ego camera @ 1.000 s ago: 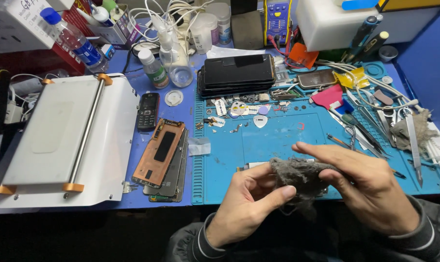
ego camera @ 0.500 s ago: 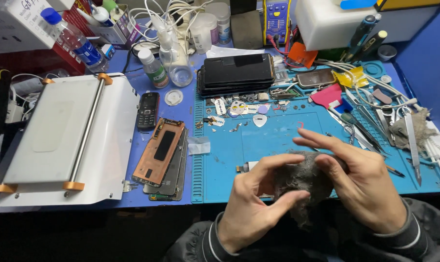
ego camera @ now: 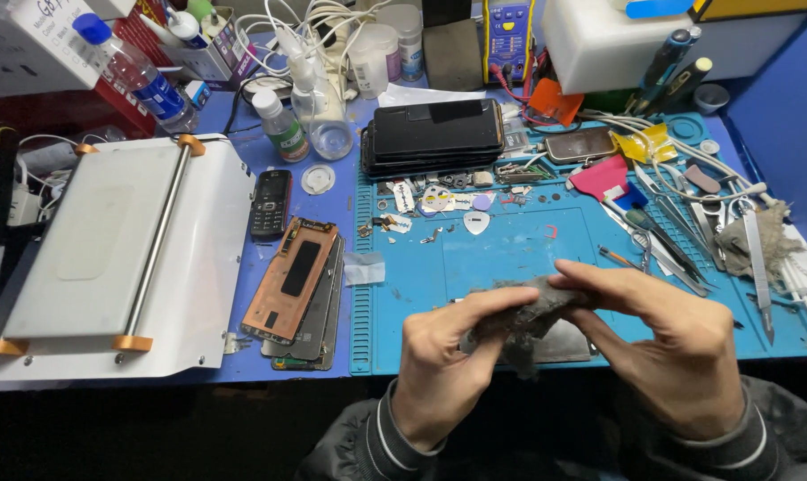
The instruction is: The person scrapes the surface of a rectangular electronic component, likely a phone screen, using a metal tool. They then wipe the component with a cloth and apply a liquid from a spray bottle to clean the surface further.
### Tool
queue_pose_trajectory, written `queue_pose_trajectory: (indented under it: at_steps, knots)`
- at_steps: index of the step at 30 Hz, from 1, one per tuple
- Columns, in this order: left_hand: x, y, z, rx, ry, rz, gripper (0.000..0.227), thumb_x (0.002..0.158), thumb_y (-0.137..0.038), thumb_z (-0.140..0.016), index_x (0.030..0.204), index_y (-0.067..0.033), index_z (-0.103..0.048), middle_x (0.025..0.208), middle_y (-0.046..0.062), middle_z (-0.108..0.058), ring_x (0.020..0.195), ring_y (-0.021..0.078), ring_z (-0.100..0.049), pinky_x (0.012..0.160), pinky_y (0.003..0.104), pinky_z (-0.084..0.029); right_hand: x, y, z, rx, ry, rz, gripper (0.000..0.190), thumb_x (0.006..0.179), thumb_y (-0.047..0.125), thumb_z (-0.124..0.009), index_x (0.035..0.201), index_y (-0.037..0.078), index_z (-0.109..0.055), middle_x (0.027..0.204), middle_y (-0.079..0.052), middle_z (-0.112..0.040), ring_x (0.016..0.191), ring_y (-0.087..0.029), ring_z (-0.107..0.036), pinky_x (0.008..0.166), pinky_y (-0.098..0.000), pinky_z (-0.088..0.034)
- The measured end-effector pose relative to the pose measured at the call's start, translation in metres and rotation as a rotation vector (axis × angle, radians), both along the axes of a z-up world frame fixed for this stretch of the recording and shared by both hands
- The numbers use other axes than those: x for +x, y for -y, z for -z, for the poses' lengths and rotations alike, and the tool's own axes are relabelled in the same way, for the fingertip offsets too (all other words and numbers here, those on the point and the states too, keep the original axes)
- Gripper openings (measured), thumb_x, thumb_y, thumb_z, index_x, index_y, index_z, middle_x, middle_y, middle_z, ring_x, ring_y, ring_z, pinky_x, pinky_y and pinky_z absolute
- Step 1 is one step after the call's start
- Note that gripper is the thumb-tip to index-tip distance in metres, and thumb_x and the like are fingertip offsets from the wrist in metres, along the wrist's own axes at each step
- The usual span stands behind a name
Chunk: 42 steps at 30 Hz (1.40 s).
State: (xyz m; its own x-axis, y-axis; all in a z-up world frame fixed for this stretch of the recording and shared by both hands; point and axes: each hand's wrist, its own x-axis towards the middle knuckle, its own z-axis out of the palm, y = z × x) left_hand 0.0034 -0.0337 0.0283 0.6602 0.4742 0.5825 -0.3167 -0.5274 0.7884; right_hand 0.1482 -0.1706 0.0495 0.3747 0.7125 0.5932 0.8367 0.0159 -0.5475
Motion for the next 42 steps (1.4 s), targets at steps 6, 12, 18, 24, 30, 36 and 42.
queue_pose_trajectory:
  at_steps: [6,12,18,24,30,36,42]
  knots:
    - [0.002,-0.004,0.004,0.581,0.196,-0.139,0.025,0.110,0.003,-0.046,0.126,0.0029,-0.065,0.086,0.013,-0.066,0.078,0.0285,-0.071,0.070,0.038,-0.057,0.002,0.006,0.024,0.146,0.389,0.188,0.027,0.096,-0.013,-0.076,0.116,0.006,-0.079,0.100,-0.013,-0.064,0.083,-0.022,-0.066,0.087,-0.0344,-0.057]
    - [0.005,0.002,-0.004,0.664,0.404,-0.358,0.021,0.104,-0.010,-0.054,0.095,-0.0041,-0.073,0.086,0.007,-0.076,0.077,0.0219,-0.078,0.066,0.029,-0.059,0.002,0.011,0.028,0.270,0.309,0.174,0.020,0.096,-0.013,-0.075,0.113,-0.002,-0.077,0.101,-0.019,-0.059,0.088,-0.027,-0.061,0.085,-0.0376,-0.054]
    - [0.001,0.004,-0.005,0.648,0.282,0.074,0.030,0.113,-0.010,-0.026,0.096,-0.0029,-0.050,0.133,0.028,-0.062,0.123,0.0459,-0.072,0.115,0.065,-0.048,-0.005,0.000,0.040,0.395,0.141,0.300,0.014,0.091,-0.001,-0.085,0.101,-0.001,-0.075,0.094,-0.019,-0.054,0.081,-0.026,-0.055,0.084,-0.0384,-0.051]
    - [0.004,0.019,0.007,0.735,0.259,-0.017,0.024,0.111,-0.007,-0.039,0.101,0.0013,-0.059,0.132,0.028,-0.067,0.123,0.0427,-0.073,0.110,0.057,-0.056,-0.003,-0.002,0.057,0.483,-0.514,0.146,0.046,0.084,-0.003,-0.080,0.116,0.000,-0.047,0.106,-0.012,-0.059,0.088,-0.014,-0.063,0.086,-0.0223,-0.055]
    - [0.013,0.029,0.021,0.853,0.178,-0.357,0.037,0.109,-0.045,-0.057,0.121,-0.0135,-0.071,0.131,0.009,-0.078,0.134,0.0323,-0.067,0.119,0.067,-0.012,0.004,0.000,0.053,0.416,-1.110,-0.251,0.020,0.099,0.018,-0.058,0.112,0.009,-0.046,0.084,-0.001,-0.060,0.072,-0.005,-0.054,0.071,-0.0182,-0.040]
    - [0.014,0.035,0.028,0.752,-0.019,-0.196,0.088,0.102,-0.065,-0.023,0.141,0.0078,-0.054,0.150,0.021,-0.061,0.148,0.0478,-0.042,0.123,0.063,-0.010,0.002,0.003,0.064,0.230,-1.068,-0.281,0.034,0.100,0.023,-0.061,0.088,-0.008,-0.062,0.134,-0.004,-0.046,0.072,-0.007,-0.055,0.058,-0.0173,-0.039]
    - [-0.001,0.022,0.005,0.170,0.316,-0.186,0.015,0.107,-0.020,-0.046,0.115,-0.0104,-0.038,0.123,0.034,-0.066,0.122,0.0453,-0.070,0.133,0.075,-0.002,0.019,0.004,0.061,0.225,-1.105,-0.098,0.025,0.100,0.007,-0.062,0.122,-0.003,-0.066,0.110,-0.012,-0.074,0.093,-0.015,-0.068,0.085,-0.0244,-0.054]
